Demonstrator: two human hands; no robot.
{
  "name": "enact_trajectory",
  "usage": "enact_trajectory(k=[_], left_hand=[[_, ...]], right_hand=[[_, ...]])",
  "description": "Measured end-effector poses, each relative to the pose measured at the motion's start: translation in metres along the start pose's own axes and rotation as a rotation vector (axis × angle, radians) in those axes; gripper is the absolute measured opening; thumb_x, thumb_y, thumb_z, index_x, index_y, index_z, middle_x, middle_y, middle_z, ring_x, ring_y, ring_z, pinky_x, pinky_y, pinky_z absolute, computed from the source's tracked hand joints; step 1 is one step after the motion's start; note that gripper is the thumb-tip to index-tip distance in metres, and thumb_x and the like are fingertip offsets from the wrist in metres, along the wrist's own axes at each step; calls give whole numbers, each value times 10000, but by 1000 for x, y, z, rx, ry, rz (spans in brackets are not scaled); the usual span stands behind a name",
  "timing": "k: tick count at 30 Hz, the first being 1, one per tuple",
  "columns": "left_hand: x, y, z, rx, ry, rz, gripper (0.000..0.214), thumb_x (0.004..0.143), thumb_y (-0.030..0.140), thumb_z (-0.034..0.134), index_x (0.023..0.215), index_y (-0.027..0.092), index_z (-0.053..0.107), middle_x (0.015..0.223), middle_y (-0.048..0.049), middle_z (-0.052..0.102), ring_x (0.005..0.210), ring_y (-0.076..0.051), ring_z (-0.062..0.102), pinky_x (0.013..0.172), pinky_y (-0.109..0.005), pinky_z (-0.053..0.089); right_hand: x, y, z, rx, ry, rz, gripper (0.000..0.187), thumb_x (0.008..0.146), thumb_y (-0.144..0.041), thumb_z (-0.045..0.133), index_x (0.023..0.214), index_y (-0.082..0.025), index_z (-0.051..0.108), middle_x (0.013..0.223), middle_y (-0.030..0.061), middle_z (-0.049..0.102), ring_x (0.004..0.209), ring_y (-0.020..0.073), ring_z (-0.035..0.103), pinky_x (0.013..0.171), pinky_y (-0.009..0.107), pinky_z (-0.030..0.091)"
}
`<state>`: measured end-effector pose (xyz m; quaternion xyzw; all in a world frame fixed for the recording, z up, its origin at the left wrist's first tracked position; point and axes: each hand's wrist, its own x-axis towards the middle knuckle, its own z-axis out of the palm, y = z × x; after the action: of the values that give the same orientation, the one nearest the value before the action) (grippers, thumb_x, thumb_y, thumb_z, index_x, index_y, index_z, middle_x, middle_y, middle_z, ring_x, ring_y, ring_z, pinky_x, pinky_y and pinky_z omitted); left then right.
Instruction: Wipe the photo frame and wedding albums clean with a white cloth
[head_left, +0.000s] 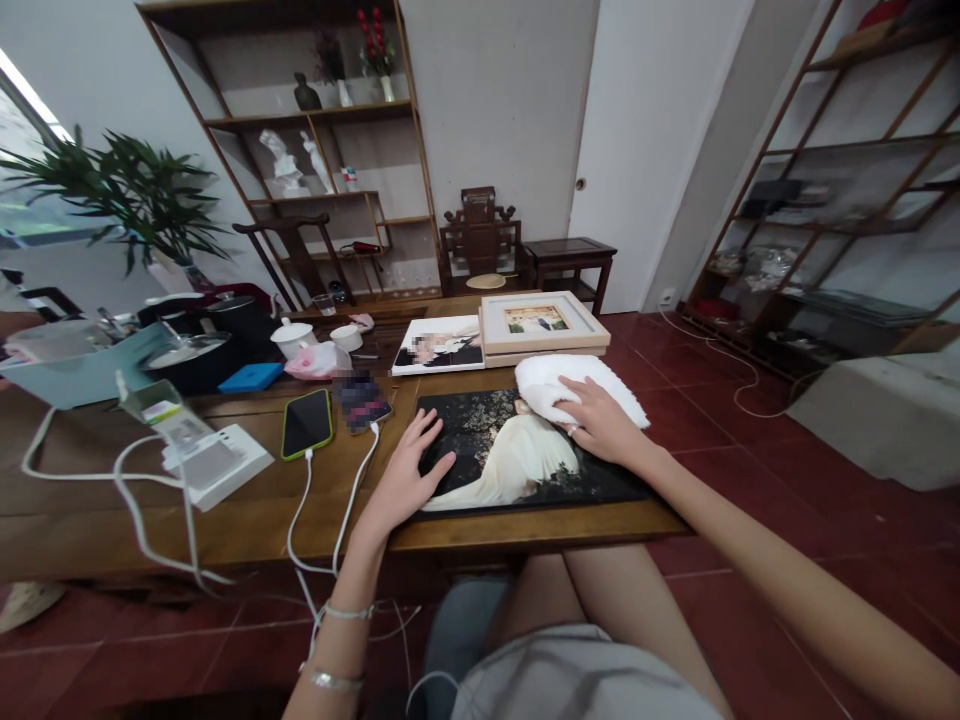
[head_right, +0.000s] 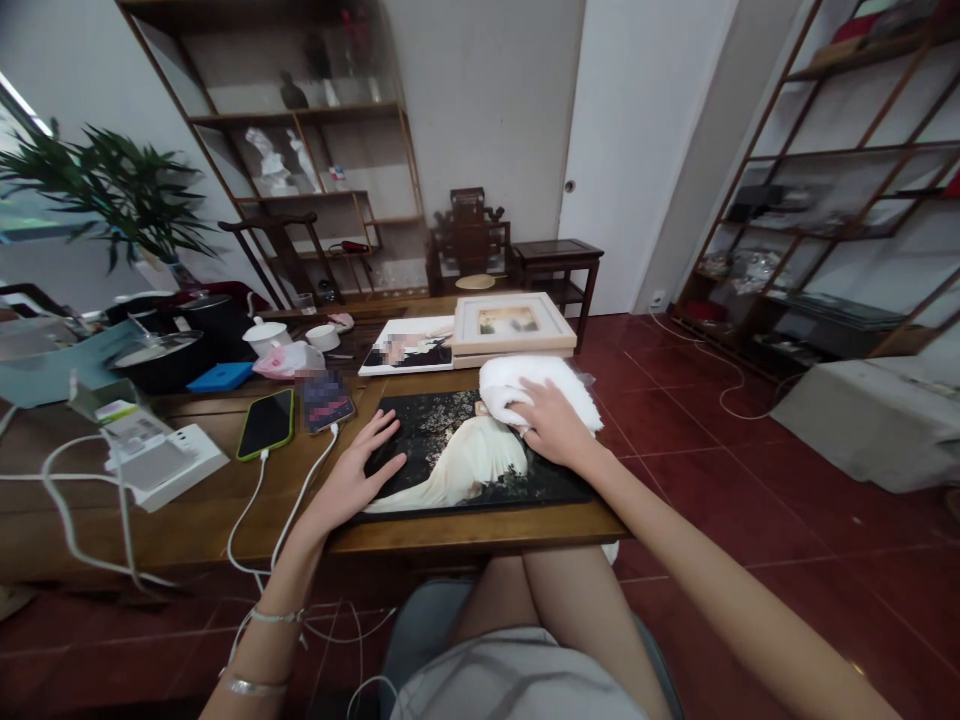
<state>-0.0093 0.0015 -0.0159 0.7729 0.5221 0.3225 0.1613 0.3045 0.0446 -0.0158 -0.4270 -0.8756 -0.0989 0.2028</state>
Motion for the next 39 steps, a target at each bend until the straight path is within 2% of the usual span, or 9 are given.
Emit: enact_trajectory(k=[5, 9, 18, 21, 25, 29, 32, 35, 39], left_hand=[[0, 2, -1, 2, 11, -7, 507, 861, 393, 453, 1298, 137, 453, 1429, -108, 382, 1349, -202, 282, 1110, -395, 224], [0, 3, -2, -7, 0, -8, 474, 866, 380, 442, 1267, 132, 487, 1416, -115, 400, 1326, -202, 330, 1103, -391, 242], [0, 0, -1, -30, -23, -36, 475, 882, 355, 393, 1306, 147, 439, 1443, -110, 355, 1343, -197, 293, 1117, -400, 199], [1, -1, -1, -34, -28, -30, 460, 887, 333, 372, 1303, 151, 445, 1440, -107, 361, 1346, -193, 286, 1118, -406, 191], [1, -2, -1, -39, -12, -11, 444, 884, 321, 383, 1300, 183, 452, 1427, -96, 385, 1338, -201, 304, 1111, -429, 205], [1, 0, -1, -26, -13, -5, 441, 882, 326, 390, 1294, 188, 465, 1423, -93, 393, 1335, -208, 311, 1108, -434, 212], [1, 1, -1, -12, -13, -9, 449, 880, 326, 389, 1290, 161, 471, 1425, -107, 387, 1335, -210, 311, 1109, -428, 215], [1, 2, -1, -10, -14, -2, 440, 878, 322, 396, 1280, 166, 481, 1420, -104, 395, 1331, -212, 319, 1106, -434, 222], [1, 2, -2, -11, -14, -6, 433, 878, 323, 398, 1269, 163, 491, 1418, -104, 399, 1332, -210, 317, 1106, -428, 228]], right_hand=[[0, 1, 1, -8, 11, -2, 293, 740, -130, 496, 991, -175, 639, 1232, 141, 560, 1248, 289, 386, 1009, 518, 282], [0, 0, 0, -6, 12, 8, 287, 749, -146, 501, 998, -163, 641, 1249, 155, 547, 1247, 297, 386, 1012, 513, 280], [2, 1, -1, -14, -9, 12, 292, 750, -136, 496, 1004, -165, 636, 1244, 143, 554, 1251, 292, 384, 1015, 505, 284], [2, -3, -7, -9, -37, 21, 304, 759, -117, 476, 1019, -152, 630, 1250, 160, 546, 1251, 295, 388, 1014, 513, 289], [-15, -33, -30, 36, -98, -2, 306, 749, -99, 461, 998, -154, 631, 1228, 165, 563, 1249, 294, 395, 1020, 527, 287], [-47, -81, -60, 154, -177, -92, 409, 643, -50, 468, 977, -229, 622, 1283, 76, 537, 1280, 261, 355, 1056, 523, 244], [-57, -96, -70, 209, -223, -128, 469, 577, -29, 464, 953, -260, 621, 1320, 32, 506, 1299, 246, 321, 1073, 509, 221], [-46, -80, -64, 184, -195, -79, 419, 627, -53, 465, 968, -233, 630, 1294, 84, 525, 1252, 259, 385, 1039, 496, 277], [-13, -34, -44, 93, -147, 2, 358, 768, -118, 431, 1070, -186, 611, 1186, 131, 576, 1076, 278, 507, 899, 431, 404]])
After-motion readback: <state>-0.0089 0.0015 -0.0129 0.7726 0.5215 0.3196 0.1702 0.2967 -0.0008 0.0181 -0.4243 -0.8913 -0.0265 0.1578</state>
